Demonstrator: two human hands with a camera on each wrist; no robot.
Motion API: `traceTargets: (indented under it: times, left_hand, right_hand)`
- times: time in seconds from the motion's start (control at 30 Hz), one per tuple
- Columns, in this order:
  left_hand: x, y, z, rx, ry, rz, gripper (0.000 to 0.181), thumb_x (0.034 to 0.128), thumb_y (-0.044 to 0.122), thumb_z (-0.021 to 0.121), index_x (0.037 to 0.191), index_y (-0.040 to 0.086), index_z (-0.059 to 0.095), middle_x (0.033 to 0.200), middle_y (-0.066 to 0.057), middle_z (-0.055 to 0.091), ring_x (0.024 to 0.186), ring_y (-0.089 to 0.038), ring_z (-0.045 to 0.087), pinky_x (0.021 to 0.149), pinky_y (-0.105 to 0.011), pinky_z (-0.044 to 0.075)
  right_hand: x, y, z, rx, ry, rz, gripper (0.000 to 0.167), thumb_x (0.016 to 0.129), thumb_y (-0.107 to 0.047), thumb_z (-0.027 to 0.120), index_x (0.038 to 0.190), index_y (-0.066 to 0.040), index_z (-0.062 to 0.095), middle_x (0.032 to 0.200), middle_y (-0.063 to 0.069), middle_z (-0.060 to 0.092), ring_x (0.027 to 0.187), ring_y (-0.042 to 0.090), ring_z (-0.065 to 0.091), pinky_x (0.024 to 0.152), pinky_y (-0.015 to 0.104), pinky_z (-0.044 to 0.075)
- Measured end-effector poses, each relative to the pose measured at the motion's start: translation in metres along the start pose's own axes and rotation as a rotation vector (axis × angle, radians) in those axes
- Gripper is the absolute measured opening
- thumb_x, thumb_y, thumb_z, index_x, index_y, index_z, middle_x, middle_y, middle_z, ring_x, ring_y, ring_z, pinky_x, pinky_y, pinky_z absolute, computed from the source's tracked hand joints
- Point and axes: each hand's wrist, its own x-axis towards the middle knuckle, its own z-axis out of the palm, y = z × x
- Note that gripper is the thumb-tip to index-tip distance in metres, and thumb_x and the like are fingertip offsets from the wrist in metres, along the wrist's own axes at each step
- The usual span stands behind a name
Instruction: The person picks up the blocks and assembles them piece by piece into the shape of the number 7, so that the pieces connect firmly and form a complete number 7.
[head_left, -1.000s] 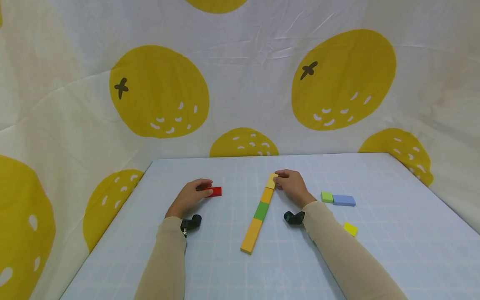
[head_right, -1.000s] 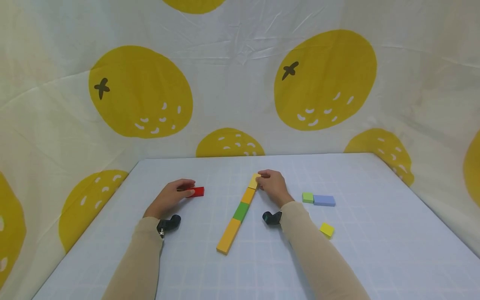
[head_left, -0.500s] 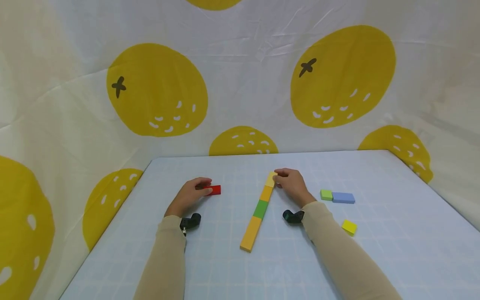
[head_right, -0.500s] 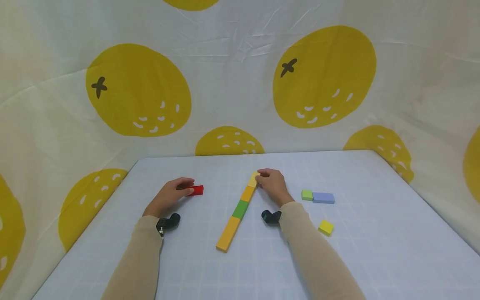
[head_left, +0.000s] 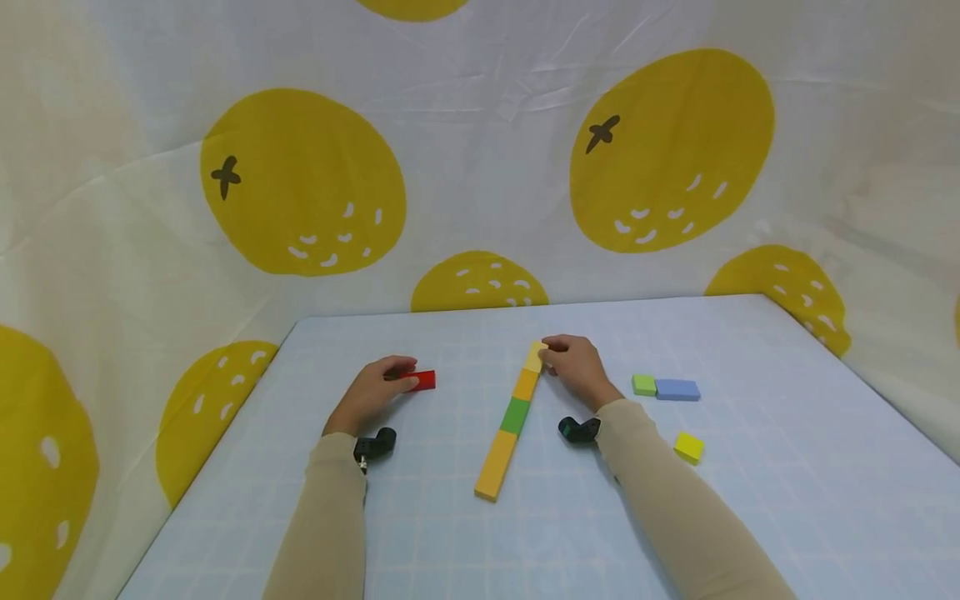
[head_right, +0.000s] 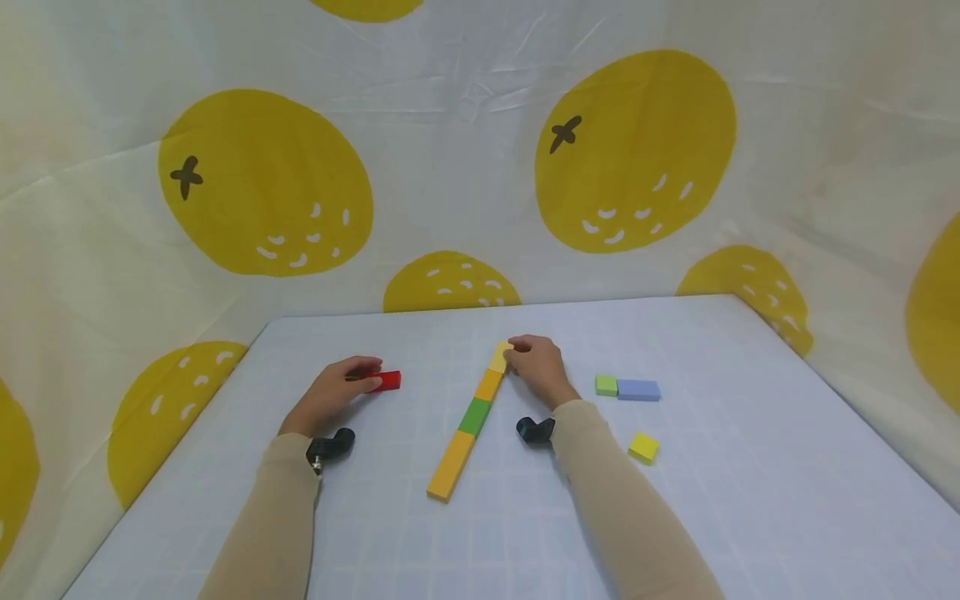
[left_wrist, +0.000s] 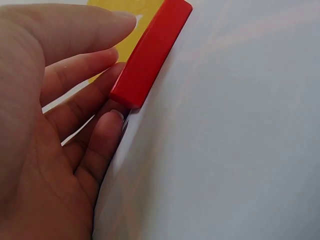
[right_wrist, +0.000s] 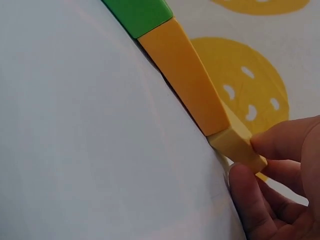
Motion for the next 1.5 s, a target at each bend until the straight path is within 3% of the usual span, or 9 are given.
traceTargets:
  times: [0.6,1.33,1.5]
  left_hand:
    - [0.0035,-0.0001,0.0032,0.011,-0.002,-0.06,0.041,0.0934,0.034,0.072,0.132,0.024,0.063,0.133,-0.002,0.059,0.125,-0.027,0.048,0.11,-0.051,0.037]
    - [0.0009,0.0011,0.0014,0.057,0.011,-0.013,0.041,0.0958,0.035,0.068,0.134,0.02,0.063,0.134,-0.006,0.058,0.123,-0.028,0.049,0.11,-0.052,0.037]
    - [-0.0003,0.0022,0.002,0.063,0.015,-0.002,0.04,0.0965,0.033,0.067,0.134,0.019,0.063,0.133,-0.006,0.059,0.123,-0.028,0.05,0.11,-0.051,0.037]
  right_hand:
    - [-0.0005,0.0043,-0.0003,-0.048,0.015,0.005,0.039,0.097,-0.028,0.064,0.133,-0.011,0.063,0.118,0.007,0.064,0.09,0.023,0.063,0.084,0.035,0.053]
    - [0.0005,0.0033,0.0026,-0.086,0.01,-0.03,0.042,0.096,-0.03,0.065,0.132,-0.007,0.065,0.094,0.007,0.069,0.084,0.022,0.061,0.082,0.035,0.049]
    - [-0.0007,0.0023,0.0036,-0.091,0.006,-0.044,0.042,0.095,-0.029,0.066,0.13,-0.006,0.064,0.1,0.008,0.069,0.086,0.022,0.062,0.082,0.036,0.051]
